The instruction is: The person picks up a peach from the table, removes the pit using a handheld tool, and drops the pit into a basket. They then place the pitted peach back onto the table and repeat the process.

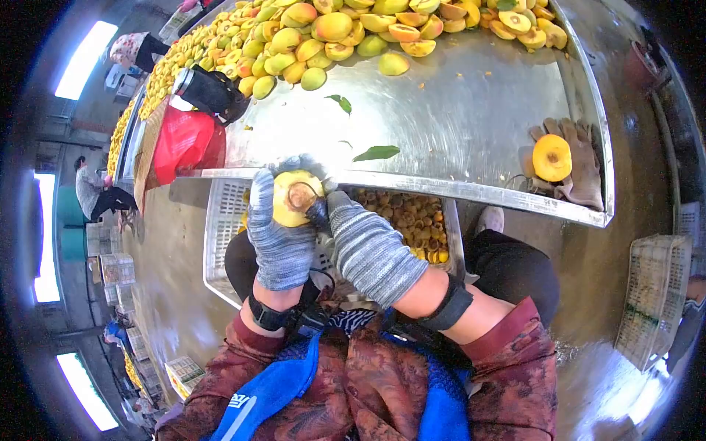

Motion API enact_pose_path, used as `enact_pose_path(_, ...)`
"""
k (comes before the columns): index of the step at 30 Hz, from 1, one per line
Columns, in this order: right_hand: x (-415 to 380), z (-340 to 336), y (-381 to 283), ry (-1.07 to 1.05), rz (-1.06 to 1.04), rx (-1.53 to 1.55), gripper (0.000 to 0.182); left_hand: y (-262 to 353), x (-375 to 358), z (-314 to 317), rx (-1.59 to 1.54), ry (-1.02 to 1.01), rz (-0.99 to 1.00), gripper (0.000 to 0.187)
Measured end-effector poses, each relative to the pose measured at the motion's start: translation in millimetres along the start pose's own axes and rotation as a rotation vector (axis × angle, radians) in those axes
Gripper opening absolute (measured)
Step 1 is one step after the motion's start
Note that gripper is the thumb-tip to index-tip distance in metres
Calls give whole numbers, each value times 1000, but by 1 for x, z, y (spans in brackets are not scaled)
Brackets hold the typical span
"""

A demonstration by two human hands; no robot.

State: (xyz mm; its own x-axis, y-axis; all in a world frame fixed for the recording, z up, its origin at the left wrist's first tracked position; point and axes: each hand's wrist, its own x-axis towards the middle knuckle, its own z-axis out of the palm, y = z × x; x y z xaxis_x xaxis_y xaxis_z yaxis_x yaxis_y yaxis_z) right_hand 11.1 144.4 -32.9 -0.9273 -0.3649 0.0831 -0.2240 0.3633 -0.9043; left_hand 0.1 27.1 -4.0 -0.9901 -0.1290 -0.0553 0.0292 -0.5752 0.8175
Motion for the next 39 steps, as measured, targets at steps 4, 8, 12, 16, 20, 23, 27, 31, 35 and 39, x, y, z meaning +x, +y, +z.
enact_pose_path(4, -2, 0, -1, -27, 2, 23, 28, -2, 0, -9, 43, -13, -10, 31)
enact_pose_path(8, -2, -7, -7, -17, 4, 78, 29, -7, -1, -22, 411, -72, 142, 29)
enact_pose_path(12, -3, -11, -5, -99, 51, 105, 37, -1, -3, -9, 299, -62, 89, 30)
enact_pose_path(16, -4, -10, 2, 13, -86, 100, 48, 2, -1, 1, 198, -51, 81, 31)
enact_pose_path(20, -5, -6, 4, 63, -74, 97, 51, -1, 1, 8, 228, -128, 119, 37)
enact_pose_path(23, -5, -3, 7, 25, -31, 91, 51, -2, -1, 5, 245, -49, 113, 43)
enact_pose_path(27, -6, 0, 11, 33, -89, 100, 51, -3, -3, -4, 356, -31, 179, 39)
enact_pose_path(31, -9, -11, -2, -72, 13, 26, 53, -5, -5, -16, 672, -90, 352, 32)
enact_pose_path(35, -12, -10, 2, -175, 47, 51, 53, -2, -6, -26, 986, -149, 530, 26)
enact_pose_path(39, -13, -1, 9, -117, -27, 149, 53, 3, -5, -33, 1294, -214, 710, 21)
